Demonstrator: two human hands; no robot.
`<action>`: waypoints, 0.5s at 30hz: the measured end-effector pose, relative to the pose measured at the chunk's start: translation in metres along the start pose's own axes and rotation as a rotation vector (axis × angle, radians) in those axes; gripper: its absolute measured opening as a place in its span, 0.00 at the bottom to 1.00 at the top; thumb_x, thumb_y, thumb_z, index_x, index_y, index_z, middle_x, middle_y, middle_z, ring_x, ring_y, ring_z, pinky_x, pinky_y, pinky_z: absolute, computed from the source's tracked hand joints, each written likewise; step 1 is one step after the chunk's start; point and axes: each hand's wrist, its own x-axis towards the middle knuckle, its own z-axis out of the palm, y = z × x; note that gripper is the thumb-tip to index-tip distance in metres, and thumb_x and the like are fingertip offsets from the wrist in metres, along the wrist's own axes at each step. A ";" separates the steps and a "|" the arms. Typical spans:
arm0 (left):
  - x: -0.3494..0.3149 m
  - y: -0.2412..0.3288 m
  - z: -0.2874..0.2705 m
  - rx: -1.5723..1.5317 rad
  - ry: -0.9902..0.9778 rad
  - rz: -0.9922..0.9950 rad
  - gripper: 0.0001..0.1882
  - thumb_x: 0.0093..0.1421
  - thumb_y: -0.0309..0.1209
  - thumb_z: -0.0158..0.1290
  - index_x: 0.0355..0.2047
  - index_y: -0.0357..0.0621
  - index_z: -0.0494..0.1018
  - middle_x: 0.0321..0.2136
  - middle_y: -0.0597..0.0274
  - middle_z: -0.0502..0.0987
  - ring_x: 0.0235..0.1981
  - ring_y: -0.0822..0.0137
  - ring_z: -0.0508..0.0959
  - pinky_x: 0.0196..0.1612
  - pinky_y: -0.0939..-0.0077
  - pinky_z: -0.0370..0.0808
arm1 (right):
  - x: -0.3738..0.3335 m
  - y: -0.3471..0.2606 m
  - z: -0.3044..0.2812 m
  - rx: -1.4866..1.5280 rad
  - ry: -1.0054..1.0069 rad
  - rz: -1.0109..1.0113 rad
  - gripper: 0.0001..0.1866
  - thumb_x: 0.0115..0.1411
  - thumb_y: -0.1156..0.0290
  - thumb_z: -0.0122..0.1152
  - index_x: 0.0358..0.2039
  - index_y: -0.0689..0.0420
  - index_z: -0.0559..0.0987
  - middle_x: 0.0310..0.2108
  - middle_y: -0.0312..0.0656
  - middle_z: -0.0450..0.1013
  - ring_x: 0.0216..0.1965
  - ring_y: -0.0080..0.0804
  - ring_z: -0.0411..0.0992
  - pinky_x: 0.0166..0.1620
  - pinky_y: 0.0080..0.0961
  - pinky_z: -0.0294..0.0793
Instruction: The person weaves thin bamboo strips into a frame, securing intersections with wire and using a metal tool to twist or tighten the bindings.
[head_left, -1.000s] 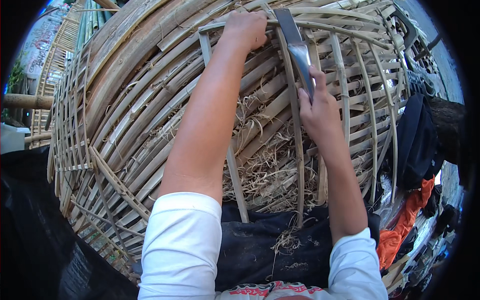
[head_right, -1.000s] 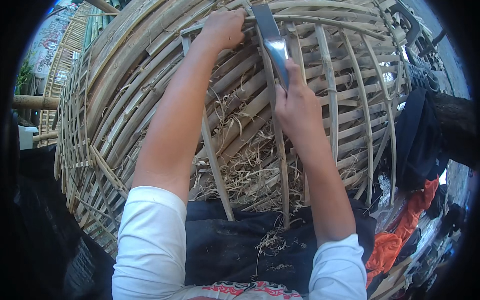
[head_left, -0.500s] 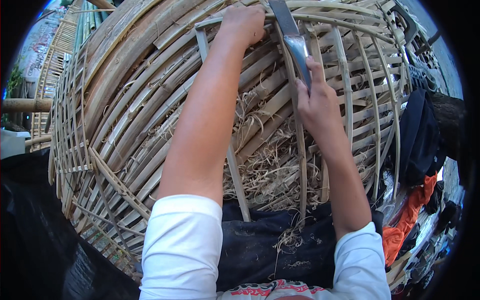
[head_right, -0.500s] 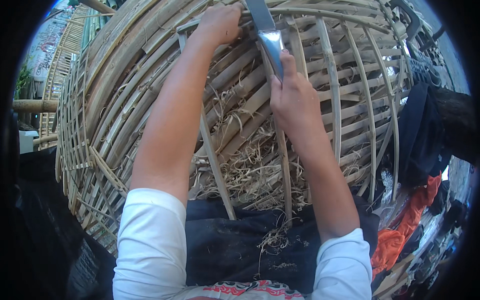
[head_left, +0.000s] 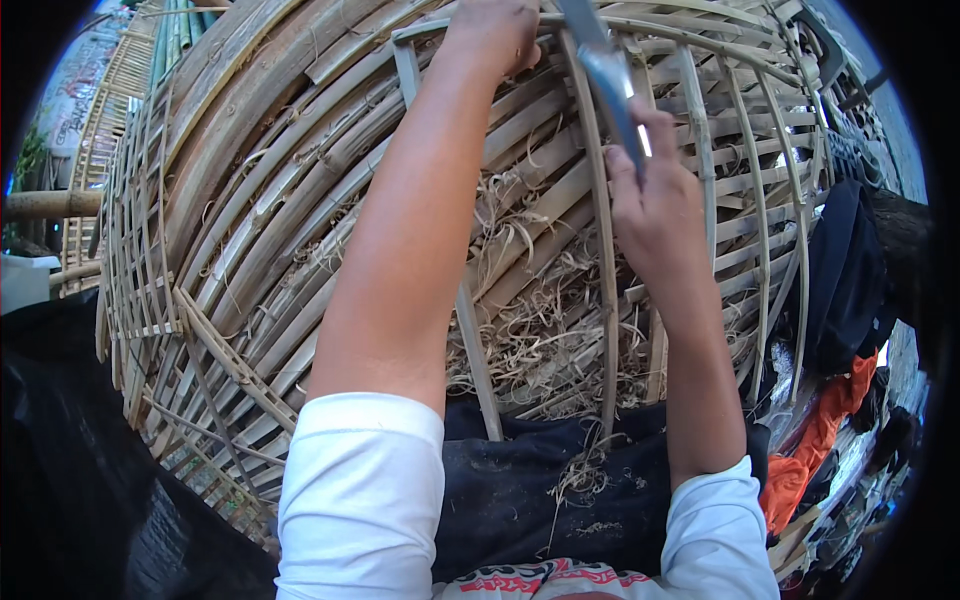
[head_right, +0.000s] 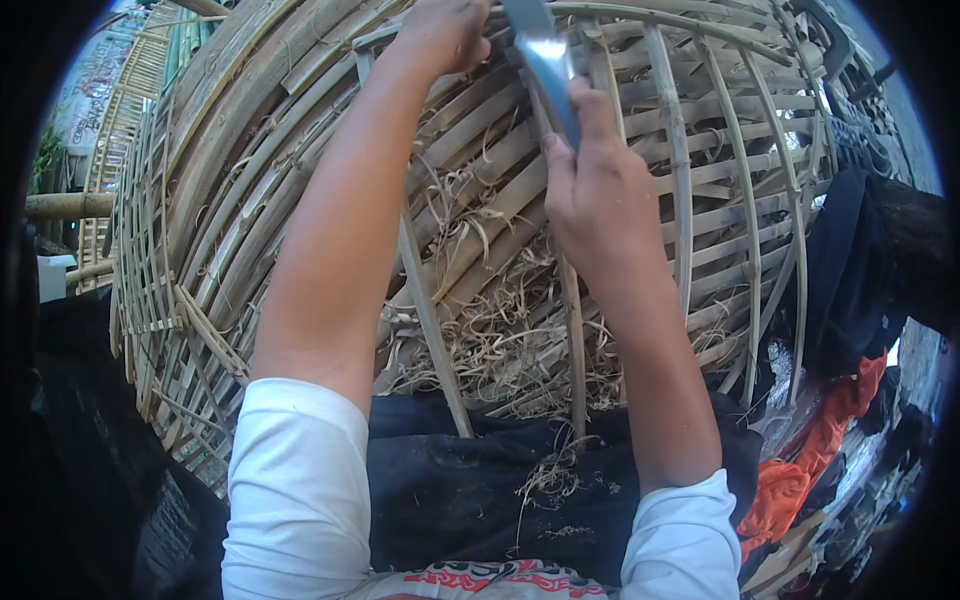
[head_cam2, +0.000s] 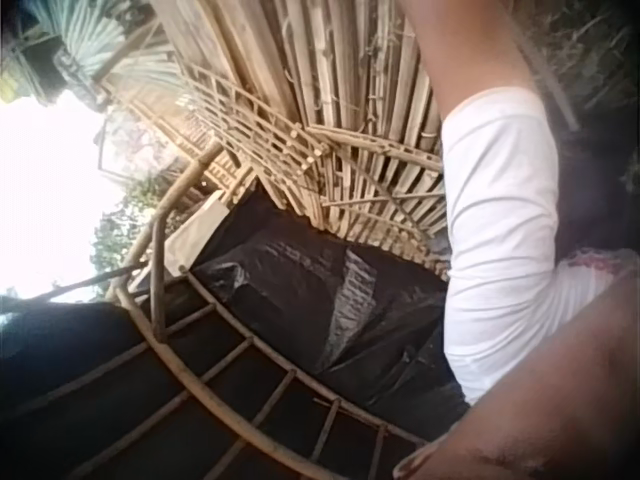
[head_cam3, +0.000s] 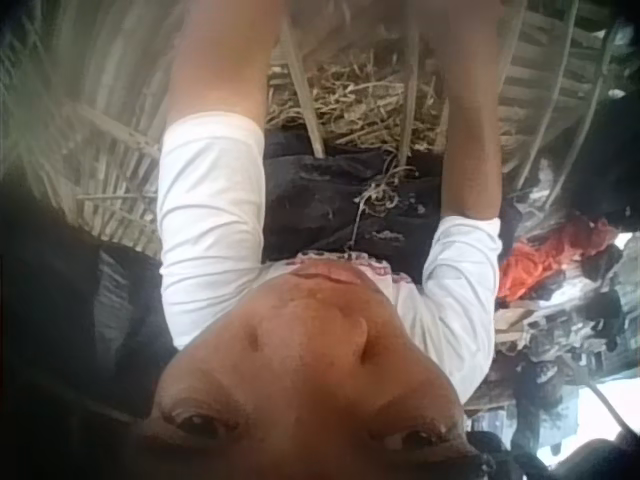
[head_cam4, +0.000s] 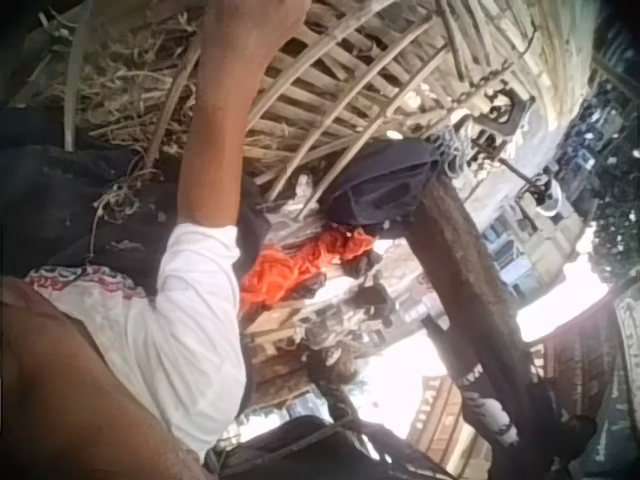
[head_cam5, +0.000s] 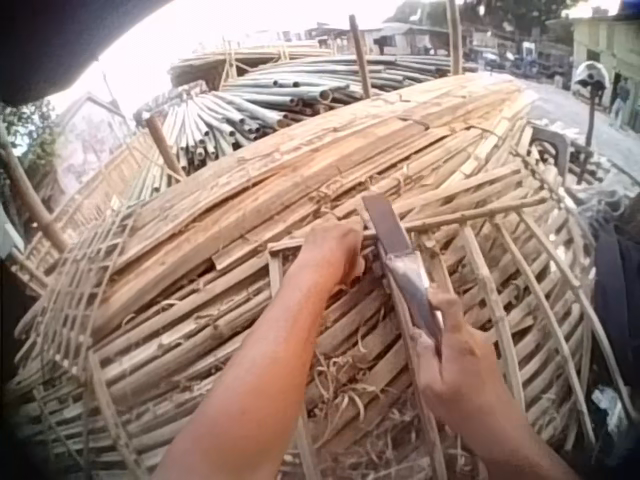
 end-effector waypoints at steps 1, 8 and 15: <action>0.003 0.004 -0.002 0.017 -0.040 0.020 0.16 0.50 0.29 0.58 0.41 0.37 0.75 0.40 0.43 0.80 0.48 0.45 0.78 0.52 0.57 0.75 | 0.001 0.000 0.002 0.050 0.043 -0.036 0.22 0.66 0.68 0.51 0.59 0.54 0.60 0.33 0.63 0.75 0.36 0.65 0.75 0.38 0.53 0.71; 0.010 -0.002 -0.007 0.097 -0.114 0.056 0.15 0.51 0.28 0.57 0.39 0.37 0.75 0.40 0.44 0.80 0.47 0.45 0.78 0.51 0.57 0.75 | 0.008 0.008 0.006 -0.046 0.038 -0.066 0.22 0.66 0.69 0.51 0.58 0.53 0.60 0.37 0.64 0.75 0.37 0.67 0.74 0.39 0.54 0.72; 0.003 0.004 -0.004 0.013 -0.071 0.056 0.17 0.51 0.30 0.57 0.41 0.37 0.75 0.45 0.42 0.79 0.51 0.46 0.76 0.54 0.59 0.73 | 0.006 0.006 0.000 -0.103 -0.090 0.095 0.21 0.66 0.68 0.50 0.58 0.53 0.61 0.34 0.63 0.75 0.35 0.68 0.74 0.38 0.55 0.71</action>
